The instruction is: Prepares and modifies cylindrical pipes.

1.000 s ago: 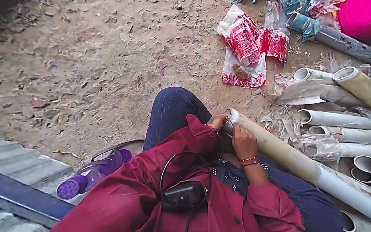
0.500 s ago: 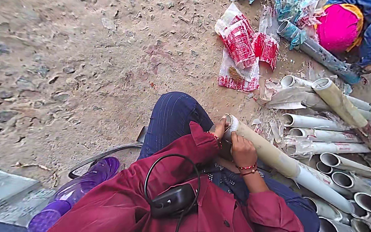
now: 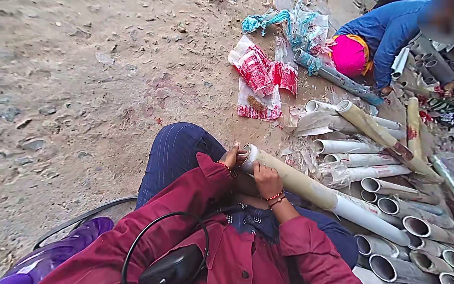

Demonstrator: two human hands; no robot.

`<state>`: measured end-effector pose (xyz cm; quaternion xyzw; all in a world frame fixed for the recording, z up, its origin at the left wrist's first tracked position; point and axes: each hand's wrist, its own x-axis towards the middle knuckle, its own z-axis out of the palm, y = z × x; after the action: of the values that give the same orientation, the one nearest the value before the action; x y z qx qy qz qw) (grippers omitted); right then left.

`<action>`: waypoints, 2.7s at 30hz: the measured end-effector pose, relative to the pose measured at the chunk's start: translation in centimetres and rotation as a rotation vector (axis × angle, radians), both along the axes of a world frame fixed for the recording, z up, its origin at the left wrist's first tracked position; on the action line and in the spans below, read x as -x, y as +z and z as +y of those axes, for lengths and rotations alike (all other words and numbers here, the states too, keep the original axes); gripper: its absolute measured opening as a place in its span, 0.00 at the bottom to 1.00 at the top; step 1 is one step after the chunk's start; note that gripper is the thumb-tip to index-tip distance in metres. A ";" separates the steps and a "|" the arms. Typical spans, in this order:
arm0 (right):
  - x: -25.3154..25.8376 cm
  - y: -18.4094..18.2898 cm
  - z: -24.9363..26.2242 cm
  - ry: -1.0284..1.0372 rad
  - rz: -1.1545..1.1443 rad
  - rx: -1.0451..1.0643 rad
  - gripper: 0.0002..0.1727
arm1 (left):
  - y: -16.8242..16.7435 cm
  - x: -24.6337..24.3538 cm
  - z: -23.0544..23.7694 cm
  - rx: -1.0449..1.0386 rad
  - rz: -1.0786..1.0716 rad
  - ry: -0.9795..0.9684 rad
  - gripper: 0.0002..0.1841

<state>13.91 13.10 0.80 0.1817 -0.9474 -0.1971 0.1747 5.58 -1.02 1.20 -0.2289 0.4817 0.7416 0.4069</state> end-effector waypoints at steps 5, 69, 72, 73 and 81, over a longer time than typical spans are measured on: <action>-1.8 0.1 3.4 -0.025 -0.014 -0.018 0.08 | -0.2 -0.1 0.3 0.056 0.098 -0.045 0.21; -1.2 5.0 7.4 -0.657 -0.521 1.043 0.18 | 7.7 -6.6 2.8 0.768 0.806 -0.375 0.17; -1.1 4.5 6.4 -0.633 -0.615 1.026 0.19 | -1.6 -5.7 0.8 0.544 0.830 -0.211 0.17; -1.2 4.1 5.8 -0.591 -0.618 1.043 0.20 | -1.7 -5.7 1.0 0.501 0.726 -0.169 0.18; -0.7 1.4 2.9 -0.469 -0.535 1.124 0.17 | -2.6 -4.1 0.1 0.434 0.745 -0.229 0.16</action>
<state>14.63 16.00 2.18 -0.1054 -0.9312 0.3460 -0.0456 9.72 -0.90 -1.35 0.0284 0.7623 0.6052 0.2277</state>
